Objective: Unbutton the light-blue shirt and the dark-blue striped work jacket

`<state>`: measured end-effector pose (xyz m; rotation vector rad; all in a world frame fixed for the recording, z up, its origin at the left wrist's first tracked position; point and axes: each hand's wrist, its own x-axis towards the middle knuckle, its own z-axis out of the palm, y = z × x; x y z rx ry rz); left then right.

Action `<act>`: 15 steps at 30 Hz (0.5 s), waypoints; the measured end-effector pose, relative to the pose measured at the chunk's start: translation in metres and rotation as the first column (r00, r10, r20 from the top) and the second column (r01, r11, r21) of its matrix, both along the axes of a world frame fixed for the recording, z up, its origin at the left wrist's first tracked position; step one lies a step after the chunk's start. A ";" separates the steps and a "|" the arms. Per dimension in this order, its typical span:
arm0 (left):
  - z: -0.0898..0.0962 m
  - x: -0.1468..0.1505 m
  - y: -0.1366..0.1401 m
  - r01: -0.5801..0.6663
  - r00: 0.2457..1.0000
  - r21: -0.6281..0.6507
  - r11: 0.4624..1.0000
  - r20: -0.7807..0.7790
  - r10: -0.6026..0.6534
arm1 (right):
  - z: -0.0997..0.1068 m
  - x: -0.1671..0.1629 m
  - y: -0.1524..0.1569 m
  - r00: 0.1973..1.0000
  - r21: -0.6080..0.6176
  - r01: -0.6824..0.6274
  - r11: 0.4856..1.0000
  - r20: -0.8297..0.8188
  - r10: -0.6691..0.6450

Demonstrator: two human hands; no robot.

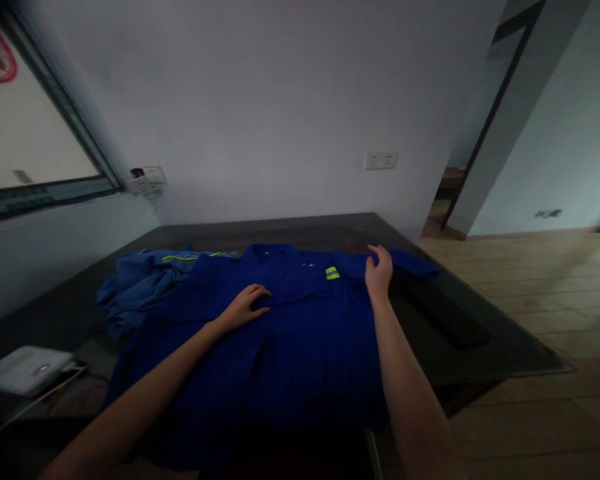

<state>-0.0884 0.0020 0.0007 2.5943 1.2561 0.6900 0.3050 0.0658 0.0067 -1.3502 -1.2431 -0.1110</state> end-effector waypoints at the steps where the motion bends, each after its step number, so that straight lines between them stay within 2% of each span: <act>1: 0.001 0.007 0.000 0.000 1.000 0.014 1.000 -0.027 0.001 | 0.001 -0.020 -0.002 0.990 -0.056 -0.049 0.997 0.126 0.056; 3: 0.002 0.025 0.003 0.005 0.995 0.031 1.000 -0.097 -0.002 | 0.001 -0.056 -0.009 0.925 -0.173 -0.119 0.978 0.339 0.172; 5: 0.003 0.050 0.010 0.012 0.985 0.050 0.999 -0.170 -0.003 | -0.003 -0.082 -0.019 0.825 -0.264 -0.208 0.942 0.470 0.313; 8: 0.002 0.092 0.023 -0.049 0.968 0.094 0.994 -0.242 0.070 | -0.016 -0.104 -0.026 0.706 -0.362 -0.359 0.860 0.497 0.505; 11: 0.000 0.123 0.031 -0.178 0.943 0.083 0.981 -0.270 0.194 | -0.031 -0.111 -0.022 0.744 -0.394 -0.424 0.815 0.361 0.562; 13: -0.002 0.130 0.033 -0.218 0.942 0.033 0.975 -0.253 0.219 | -0.038 -0.110 -0.016 0.797 -0.355 -0.443 0.823 0.263 0.543; 15: -0.003 0.125 0.036 -0.226 0.964 -0.018 0.974 -0.149 0.221 | -0.041 -0.106 -0.010 0.840 -0.280 -0.449 0.848 0.192 0.508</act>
